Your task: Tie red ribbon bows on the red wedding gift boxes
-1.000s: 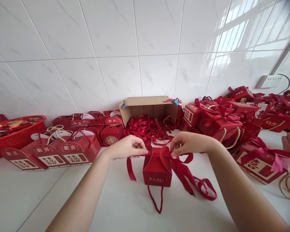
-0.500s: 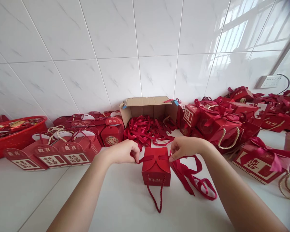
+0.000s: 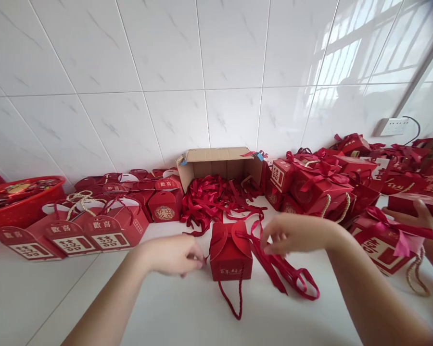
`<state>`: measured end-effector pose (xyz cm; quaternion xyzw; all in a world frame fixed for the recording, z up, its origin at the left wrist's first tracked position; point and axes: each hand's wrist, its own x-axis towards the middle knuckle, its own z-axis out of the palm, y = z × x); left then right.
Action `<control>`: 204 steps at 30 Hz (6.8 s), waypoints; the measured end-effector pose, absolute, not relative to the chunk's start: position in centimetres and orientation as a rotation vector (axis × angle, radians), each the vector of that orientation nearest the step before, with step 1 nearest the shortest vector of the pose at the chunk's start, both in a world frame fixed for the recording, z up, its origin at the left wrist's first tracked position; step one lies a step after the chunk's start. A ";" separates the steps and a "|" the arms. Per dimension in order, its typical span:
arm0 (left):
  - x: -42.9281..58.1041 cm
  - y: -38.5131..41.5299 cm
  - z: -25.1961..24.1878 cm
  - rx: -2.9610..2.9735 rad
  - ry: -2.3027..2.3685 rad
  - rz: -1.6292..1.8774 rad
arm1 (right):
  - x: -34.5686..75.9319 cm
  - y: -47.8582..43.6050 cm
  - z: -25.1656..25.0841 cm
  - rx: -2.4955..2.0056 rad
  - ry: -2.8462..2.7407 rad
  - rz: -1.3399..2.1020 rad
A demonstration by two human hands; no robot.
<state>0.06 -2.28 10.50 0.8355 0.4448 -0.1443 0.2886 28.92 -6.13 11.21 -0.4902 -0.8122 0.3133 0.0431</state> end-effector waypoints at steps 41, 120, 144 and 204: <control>0.4 -3.4 9.9 1.250 0.956 1.703 | 25.9 -6.4 5.7 -0.767 -0.779 0.881; 2.5 -3.2 13.8 2.747 1.096 1.621 | 26.0 -5.5 9.6 -0.868 -1.692 -0.482; 2.8 -2.1 4.4 1.804 1.127 0.972 | 25.1 -5.3 3.8 -1.433 -1.672 0.721; 4.2 -5.3 7.4 2.200 1.119 1.016 | 27.9 -7.3 4.9 -0.681 -1.415 1.477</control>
